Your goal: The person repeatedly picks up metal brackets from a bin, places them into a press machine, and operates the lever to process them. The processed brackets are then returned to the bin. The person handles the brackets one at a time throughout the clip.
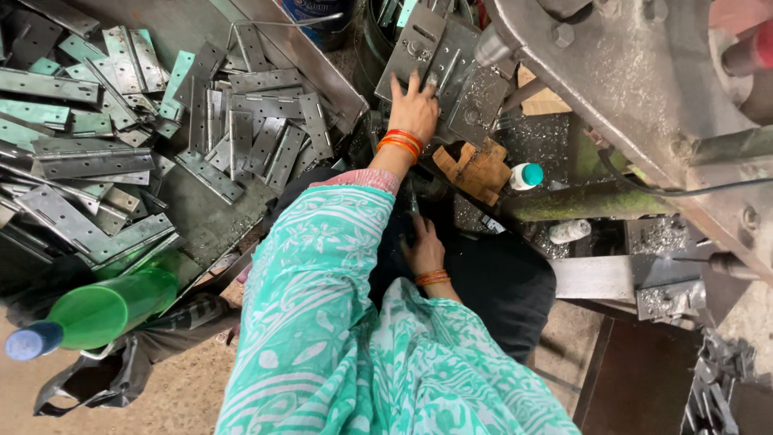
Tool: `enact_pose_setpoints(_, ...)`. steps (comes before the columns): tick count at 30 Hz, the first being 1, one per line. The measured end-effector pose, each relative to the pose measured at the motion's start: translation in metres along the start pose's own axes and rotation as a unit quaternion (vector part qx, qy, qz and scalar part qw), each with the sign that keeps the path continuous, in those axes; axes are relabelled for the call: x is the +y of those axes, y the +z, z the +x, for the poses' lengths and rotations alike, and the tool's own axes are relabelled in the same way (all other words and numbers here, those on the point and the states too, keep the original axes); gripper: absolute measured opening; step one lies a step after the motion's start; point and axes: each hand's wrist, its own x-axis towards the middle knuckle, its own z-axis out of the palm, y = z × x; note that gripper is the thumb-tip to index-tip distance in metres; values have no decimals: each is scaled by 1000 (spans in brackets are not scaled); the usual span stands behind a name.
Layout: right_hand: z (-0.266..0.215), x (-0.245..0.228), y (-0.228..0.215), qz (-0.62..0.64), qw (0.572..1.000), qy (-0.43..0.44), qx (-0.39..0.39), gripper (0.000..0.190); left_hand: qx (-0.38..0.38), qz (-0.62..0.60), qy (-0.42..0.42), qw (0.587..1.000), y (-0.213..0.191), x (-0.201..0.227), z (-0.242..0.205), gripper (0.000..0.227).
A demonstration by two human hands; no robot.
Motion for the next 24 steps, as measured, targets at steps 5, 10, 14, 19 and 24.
enact_pose_setpoints(5,1,7,-1,29,999,3,-32,67,27,8,4,1000,2,-1,-14,32)
enact_pose_setpoints(10,33,-1,-57,-19,995,-37,-89,73,31,-7,-18,999,4,6,-7,33)
enact_pose_setpoints(14,58,1,-83,-35,994,-49,-94,66,37,-7,-13,999,11,11,15,32)
enact_pose_setpoints(19,29,3,-35,-47,997,-1,-68,69,31,-27,-15,999,22,9,30,32)
enact_pose_setpoints(24,3,15,11,36,999,-12,4,68,39,-12,-3,999,14,8,23,34)
